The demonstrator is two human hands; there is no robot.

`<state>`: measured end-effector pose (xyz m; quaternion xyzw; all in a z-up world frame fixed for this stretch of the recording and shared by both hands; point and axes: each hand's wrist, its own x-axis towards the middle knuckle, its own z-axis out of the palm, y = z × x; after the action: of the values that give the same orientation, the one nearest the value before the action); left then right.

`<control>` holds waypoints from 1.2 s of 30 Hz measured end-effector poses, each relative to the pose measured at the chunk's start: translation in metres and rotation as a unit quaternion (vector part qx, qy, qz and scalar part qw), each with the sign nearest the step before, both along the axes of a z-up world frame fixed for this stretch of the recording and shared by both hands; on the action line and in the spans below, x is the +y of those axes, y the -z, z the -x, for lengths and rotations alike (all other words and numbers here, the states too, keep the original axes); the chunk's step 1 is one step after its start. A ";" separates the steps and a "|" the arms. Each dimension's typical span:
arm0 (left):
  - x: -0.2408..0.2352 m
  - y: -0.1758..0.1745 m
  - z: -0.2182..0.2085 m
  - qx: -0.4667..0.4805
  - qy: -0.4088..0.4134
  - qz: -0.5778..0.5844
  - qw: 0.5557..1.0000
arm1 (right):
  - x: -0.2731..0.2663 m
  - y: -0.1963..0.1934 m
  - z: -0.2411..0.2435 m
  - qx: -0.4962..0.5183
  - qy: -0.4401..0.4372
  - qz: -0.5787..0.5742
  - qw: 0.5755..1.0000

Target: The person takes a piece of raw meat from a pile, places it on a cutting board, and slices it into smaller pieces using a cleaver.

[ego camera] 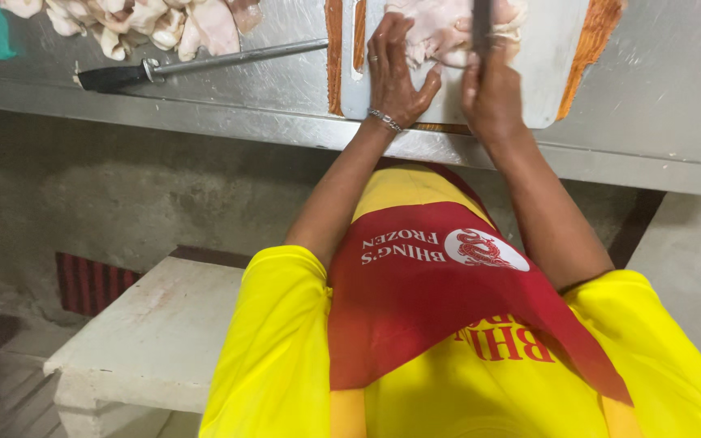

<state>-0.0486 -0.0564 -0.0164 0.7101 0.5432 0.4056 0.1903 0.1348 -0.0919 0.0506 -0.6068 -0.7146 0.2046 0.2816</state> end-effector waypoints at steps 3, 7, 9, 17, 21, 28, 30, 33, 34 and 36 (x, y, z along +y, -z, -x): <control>0.012 -0.003 -0.012 0.075 -0.004 0.042 0.996 | -0.006 0.020 0.007 -0.128 -0.035 0.059 0.989; 0.023 -0.004 -0.014 0.172 0.017 0.133 0.976 | -0.022 0.027 0.013 -0.166 -0.017 0.073 0.983; 0.026 -0.002 -0.015 0.173 0.017 0.101 0.980 | -0.036 0.022 0.005 -0.172 -0.021 0.101 0.980; 0.024 0.000 -0.015 0.162 0.031 0.101 0.981 | -0.081 -0.002 -0.022 -0.193 -0.063 0.194 0.960; 0.031 0.000 -0.014 0.175 0.044 0.101 0.978 | -0.011 0.022 0.005 -0.178 -0.039 0.213 0.960; 0.030 0.003 -0.010 0.156 0.035 0.078 0.984 | -0.029 0.003 -0.005 -0.177 -0.051 0.248 0.951; 0.030 0.005 -0.011 0.152 0.027 0.076 0.985 | -0.071 -0.008 -0.021 -0.146 -0.035 0.280 0.948; 0.028 0.009 -0.016 0.152 0.014 0.070 0.986 | -0.083 0.001 -0.033 -0.167 -0.055 0.274 0.946; 0.027 0.010 -0.018 0.154 0.014 0.062 0.986 | -0.080 0.008 -0.032 -0.165 -0.053 0.275 0.946; 0.027 0.011 -0.018 0.152 0.021 0.075 0.985 | -0.051 0.024 -0.026 -0.169 -0.049 0.196 0.965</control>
<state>-0.0305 -0.0299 -0.0277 0.7582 0.5802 0.2466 0.1666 0.1606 -0.1426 0.0268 -0.6398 -0.7268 0.2489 0.0213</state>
